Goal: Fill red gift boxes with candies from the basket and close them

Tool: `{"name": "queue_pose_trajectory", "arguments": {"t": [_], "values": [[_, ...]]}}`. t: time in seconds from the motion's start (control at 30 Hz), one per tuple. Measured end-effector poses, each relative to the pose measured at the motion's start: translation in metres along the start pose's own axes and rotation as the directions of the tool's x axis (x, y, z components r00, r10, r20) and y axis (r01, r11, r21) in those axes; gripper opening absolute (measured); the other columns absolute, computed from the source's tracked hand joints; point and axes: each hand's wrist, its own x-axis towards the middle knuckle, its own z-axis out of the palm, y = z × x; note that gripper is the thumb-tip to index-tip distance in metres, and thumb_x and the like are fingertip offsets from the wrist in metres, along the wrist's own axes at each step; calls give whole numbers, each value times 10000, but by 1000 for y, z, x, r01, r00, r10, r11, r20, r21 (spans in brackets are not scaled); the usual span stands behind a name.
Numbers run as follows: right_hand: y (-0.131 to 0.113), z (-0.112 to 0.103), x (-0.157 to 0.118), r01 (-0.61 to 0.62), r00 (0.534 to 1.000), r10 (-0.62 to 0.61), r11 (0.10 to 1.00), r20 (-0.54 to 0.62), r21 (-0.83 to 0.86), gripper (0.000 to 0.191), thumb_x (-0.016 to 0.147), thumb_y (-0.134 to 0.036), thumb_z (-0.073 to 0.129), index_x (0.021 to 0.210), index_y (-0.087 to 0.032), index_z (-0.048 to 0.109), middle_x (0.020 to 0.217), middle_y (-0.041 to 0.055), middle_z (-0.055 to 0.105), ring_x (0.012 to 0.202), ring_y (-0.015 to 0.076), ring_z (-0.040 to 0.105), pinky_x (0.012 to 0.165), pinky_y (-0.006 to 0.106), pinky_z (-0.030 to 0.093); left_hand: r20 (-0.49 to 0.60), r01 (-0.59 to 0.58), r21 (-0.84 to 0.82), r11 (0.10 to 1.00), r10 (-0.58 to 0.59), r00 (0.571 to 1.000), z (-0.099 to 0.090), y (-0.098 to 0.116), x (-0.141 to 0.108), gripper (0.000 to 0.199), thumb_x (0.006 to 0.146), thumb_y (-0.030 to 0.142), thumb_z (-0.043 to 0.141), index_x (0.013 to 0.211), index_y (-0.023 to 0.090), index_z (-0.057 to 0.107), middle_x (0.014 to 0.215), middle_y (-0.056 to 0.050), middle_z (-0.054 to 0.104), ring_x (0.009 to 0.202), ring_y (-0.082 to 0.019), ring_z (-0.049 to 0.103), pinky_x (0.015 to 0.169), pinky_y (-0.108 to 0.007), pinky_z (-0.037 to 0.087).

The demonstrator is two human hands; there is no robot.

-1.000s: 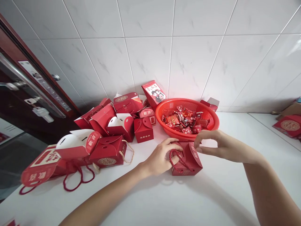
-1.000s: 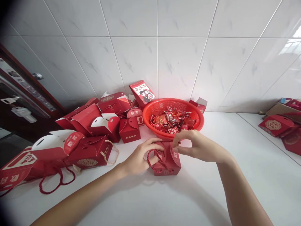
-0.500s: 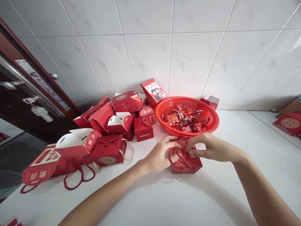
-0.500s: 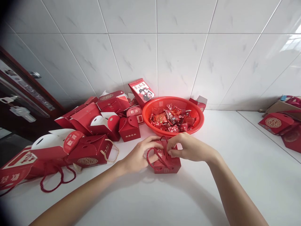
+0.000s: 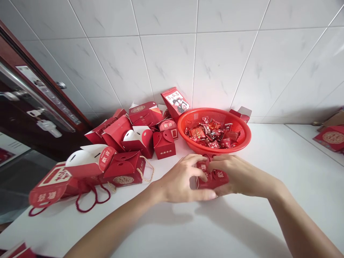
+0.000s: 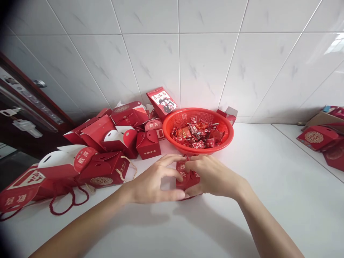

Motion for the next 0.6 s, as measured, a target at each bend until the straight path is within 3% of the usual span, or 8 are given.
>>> {"name": "queue_pose_trajectory", "arguments": {"t": [0.1,0.23,0.4,0.5,0.6], "values": [[-5,3,-1,7,1000,-9,998,-27,-59,229,735,-233,845,787,-207,623,867,11,649,747,169,578,601,267,363,26,-88,243,966,85,996,8,0,-3,479,636,420,911,1010,171,743,1540,-223,476,1475,-444,375,1181,-644,352],[-5,4,-3,9,1000,-11,992,-12,-125,226,734,-223,836,801,-203,620,938,41,675,795,198,619,655,284,430,-19,-102,451,887,124,992,39,0,-6,574,669,360,883,1136,123,648,1577,-313,391,1506,-496,303,1184,-769,207],[0,3,-8,69,998,-68,991,13,-115,319,721,-202,826,1008,-212,688,1077,74,682,958,249,649,803,329,499,-179,-2,541,841,117,977,77,-2,-9,358,797,141,695,1140,130,592,1603,-323,347,1531,-471,268,1153,-816,165],[3,2,-10,95,995,-93,993,20,-73,382,720,-198,820,1078,-223,692,1132,74,673,1019,255,636,858,346,502,-205,-34,516,856,162,965,77,-2,-10,235,832,104,587,1058,158,620,1582,-259,430,1516,-443,318,1163,-797,159],[4,1,-11,70,997,-67,996,46,-58,247,725,-183,813,936,-212,689,1089,65,665,975,240,625,818,334,498,-253,-67,414,908,185,950,63,1,-10,121,858,126,547,926,182,630,1486,-194,565,1451,-410,431,1180,-771,153]]}}
